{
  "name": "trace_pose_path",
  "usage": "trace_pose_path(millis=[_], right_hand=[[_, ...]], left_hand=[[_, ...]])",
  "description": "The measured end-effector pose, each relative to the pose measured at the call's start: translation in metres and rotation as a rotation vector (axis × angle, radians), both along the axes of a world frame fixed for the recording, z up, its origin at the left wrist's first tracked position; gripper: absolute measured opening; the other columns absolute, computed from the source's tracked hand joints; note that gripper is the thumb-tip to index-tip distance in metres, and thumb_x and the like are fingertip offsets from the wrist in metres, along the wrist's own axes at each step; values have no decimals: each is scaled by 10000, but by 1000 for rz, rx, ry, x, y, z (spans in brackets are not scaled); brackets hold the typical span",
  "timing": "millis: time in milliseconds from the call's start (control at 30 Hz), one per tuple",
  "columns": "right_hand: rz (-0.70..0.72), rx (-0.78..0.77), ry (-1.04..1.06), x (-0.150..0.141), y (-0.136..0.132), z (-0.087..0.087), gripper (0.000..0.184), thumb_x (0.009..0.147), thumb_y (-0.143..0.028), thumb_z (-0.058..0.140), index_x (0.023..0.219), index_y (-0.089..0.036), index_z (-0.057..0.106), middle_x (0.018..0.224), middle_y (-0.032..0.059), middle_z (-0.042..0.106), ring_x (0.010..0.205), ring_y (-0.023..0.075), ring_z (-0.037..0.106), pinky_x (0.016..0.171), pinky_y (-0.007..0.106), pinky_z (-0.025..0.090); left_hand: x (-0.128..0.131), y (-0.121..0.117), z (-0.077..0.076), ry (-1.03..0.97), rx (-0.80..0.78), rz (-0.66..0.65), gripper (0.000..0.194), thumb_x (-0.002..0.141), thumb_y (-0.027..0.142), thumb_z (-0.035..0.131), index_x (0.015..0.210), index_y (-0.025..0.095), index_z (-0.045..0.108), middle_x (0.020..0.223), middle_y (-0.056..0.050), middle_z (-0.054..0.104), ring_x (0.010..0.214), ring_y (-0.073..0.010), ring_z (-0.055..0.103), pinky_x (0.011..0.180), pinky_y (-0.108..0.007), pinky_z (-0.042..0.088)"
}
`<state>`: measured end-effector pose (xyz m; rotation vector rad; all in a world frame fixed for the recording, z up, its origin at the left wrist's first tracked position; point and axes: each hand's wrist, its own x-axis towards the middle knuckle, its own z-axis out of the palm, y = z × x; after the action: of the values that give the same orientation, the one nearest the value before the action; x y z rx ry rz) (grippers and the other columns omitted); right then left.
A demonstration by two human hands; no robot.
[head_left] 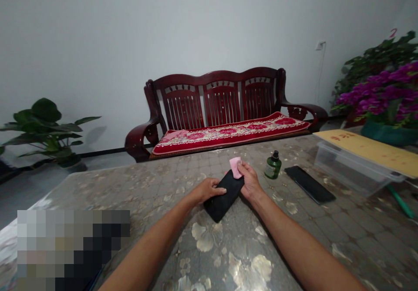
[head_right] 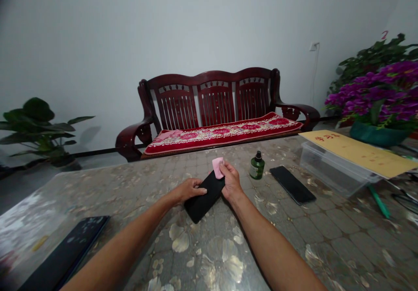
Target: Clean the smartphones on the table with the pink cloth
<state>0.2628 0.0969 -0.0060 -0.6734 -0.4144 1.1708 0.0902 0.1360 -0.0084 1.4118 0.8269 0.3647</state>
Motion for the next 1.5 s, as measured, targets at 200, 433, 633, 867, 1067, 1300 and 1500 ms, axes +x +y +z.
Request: trace_pose_path(millis=[200, 433, 633, 867, 1067, 1300, 1500], right_hand=[[123, -59, 32, 1, 0, -2, 355, 619, -314, 866, 869, -198, 643, 655, -2, 693, 536, 206, 660, 558, 370, 587], [329, -117, 23, -7, -6, 7, 275, 666, -289, 837, 810, -186, 627, 613, 13, 674, 526, 208, 654, 545, 362, 580], [334, -175, -36, -22, -7, 16, 224, 689, -260, 816, 752, -172, 620, 573, 8, 633, 500, 183, 608, 523, 359, 575], [37, -84, -49, 6, -4, 37, 225, 730, -279, 799, 818, -211, 603, 689, -33, 657, 565, 118, 589, 493, 208, 498], [-144, 65, -158, 13, -24, 70, 365, 620, -398, 879, 813, -195, 645, 675, -40, 620, 521, 86, 491, 439, 188, 398], [-151, 130, -516, -26, -52, 80, 385, 664, -476, 829, 863, -163, 726, 775, 23, 686, 670, 143, 574, 569, 234, 440], [-348, 380, -1153, -38, -68, 76, 123, 886, -327, 668, 901, -230, 743, 832, 29, 686, 771, 175, 616, 709, 285, 493]], left_hand=[[-3, -24, 2, -91, -203, 73, 643, 520, 619, 890, 866, 112, 700, 743, -66, 743, 596, -162, 665, 586, -243, 504], [-7, -69, 12, -229, -680, 255, 613, 845, 657, 639, 998, 67, 701, 860, -146, 759, 692, -197, 713, 667, -275, 544], [-7, -102, 25, -490, -948, 160, 687, 902, 719, 462, 1115, 105, 684, 908, -158, 743, 721, -240, 712, 673, -336, 538], [-5, -118, 63, -707, -1106, 368, 631, 978, 625, 388, 1233, 94, 613, 957, -134, 689, 786, -201, 677, 699, -331, 560], [-3, -93, 89, -980, -1116, 702, 513, 997, 549, 385, 1219, 113, 542, 993, -127, 647, 841, -218, 674, 686, -366, 611], [-1, -74, 90, -943, -1021, 853, 417, 1017, 487, 287, 1104, 156, 525, 929, -107, 605, 762, -218, 650, 571, -374, 616], [-7, -67, 86, -907, -936, 898, 437, 1026, 433, 235, 1097, 142, 553, 928, -130, 607, 747, -233, 645, 552, -389, 613]])
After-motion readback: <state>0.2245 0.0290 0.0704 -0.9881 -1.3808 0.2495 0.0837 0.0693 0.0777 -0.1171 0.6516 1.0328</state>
